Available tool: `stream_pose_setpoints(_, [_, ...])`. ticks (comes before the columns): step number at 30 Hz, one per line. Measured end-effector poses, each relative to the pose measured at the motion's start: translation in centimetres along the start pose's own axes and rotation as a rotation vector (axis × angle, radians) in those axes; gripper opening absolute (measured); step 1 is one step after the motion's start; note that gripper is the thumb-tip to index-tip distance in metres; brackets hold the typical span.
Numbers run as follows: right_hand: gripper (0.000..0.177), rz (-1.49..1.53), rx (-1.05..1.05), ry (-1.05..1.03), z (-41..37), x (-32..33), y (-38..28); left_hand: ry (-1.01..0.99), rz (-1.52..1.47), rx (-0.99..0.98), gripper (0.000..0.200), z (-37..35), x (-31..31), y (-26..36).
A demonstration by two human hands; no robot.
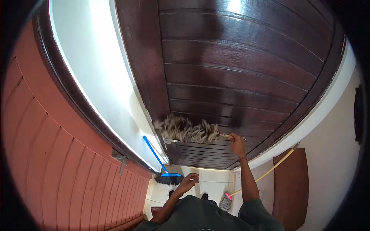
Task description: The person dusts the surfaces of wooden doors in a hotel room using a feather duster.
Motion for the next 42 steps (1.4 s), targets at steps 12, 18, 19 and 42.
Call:
stream_pose_setpoints(12, [0.021,-0.31,0.076,-0.03,-2.2,-1.1,6.9,-0.031,0.003,-0.045,0.037,0.0,-0.6,1.3])
stream_pose_setpoints(18, [0.012,0.258,-0.387,-0.129,-1.2,0.4,3.8,-0.024,-0.032,-0.033,0.038,0.0,-1.1,0.0])
stream_pose_setpoints(19, [0.016,0.24,-0.415,-0.159,-1.2,0.3,4.1,-0.032,-0.042,-0.032,0.038,0.2,-1.2,-0.3])
stream_pose_setpoints(42, [0.019,0.479,-0.428,0.301,-3.5,-2.9,3.7,-0.085,-0.121,-0.007,0.035,1.5,-1.3,1.5])
Point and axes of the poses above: each hand's wrist, its own z-axis towards the middle knuckle, its own x-axis out of the back of the hand, y = z × x, the point moved 3 cm from there along z, towards the middle knuckle, and after that the axes turned 9 degrees about -x, right-handed, at the moved point
